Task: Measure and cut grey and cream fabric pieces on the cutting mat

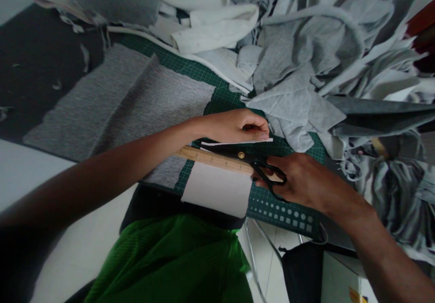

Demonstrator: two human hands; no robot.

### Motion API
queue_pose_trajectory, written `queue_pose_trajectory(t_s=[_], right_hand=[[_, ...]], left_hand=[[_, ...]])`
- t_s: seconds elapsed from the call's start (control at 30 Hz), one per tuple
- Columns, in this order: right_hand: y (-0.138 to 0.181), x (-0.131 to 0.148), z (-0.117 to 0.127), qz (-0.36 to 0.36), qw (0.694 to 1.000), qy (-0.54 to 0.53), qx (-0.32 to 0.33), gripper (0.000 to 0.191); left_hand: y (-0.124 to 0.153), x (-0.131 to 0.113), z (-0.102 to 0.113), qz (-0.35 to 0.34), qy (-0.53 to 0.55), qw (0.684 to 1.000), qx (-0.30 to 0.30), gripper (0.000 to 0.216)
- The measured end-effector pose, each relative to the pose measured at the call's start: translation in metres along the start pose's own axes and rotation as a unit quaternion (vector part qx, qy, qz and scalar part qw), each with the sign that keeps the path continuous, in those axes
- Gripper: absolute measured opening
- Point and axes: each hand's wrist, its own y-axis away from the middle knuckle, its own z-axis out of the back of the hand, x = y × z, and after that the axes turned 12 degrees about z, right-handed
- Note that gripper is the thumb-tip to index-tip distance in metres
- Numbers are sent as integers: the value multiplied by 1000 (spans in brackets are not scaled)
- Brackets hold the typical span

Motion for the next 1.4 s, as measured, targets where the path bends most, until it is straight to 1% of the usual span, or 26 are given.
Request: queue_pose_trajectory(t_s=[0.1, 0.2, 0.37, 0.63, 0.8, 0.97, 1.1, 1.17, 1.2, 1.3, 1.4], right_hand=[[-3, 5, 0, -12, 1000, 0, 5, 23], [-5, 7, -2, -19, 1000, 6, 2, 27], [-8, 8, -4, -14, 1000, 13, -1, 29], [-5, -1, -6, 6, 999, 47, -20, 21], [-5, -2, -5, 6, 999, 29, -26, 15], [-5, -2, -2, 15, 1000, 23, -15, 12], [-3, -3, 1, -1, 1000, 15, -4, 12], [0, -4, 2, -18, 1000, 19, -6, 14], [2, -5, 3, -29, 999, 21, -9, 17], [11, -6, 6, -62, 998, 17, -24, 25], [27, -11, 8, -81, 996, 19, -43, 27]], left_hand=[[0, 1, 0, -5, -1, 1000, 0, 31], [0, 0, -1, -5, 7, 1000, 2, 30], [0, -3, 0, 21, 12, 1000, -5, 28], [-1, 2, 1, 6, 3, 1000, -8, 31], [-1, 2, 1, 1, 4, 1000, -9, 31], [-3, 5, 0, 4, -18, 1000, -11, 28], [-2, 2, 3, 6, -24, 1000, -16, 25], [-1, -1, 5, 8, -18, 999, -34, 23], [-1, -2, 6, 9, -10, 998, -55, 23], [-2, -5, 11, 22, 34, 987, -155, 25], [-4, -7, 19, 59, 85, 961, -257, 36]])
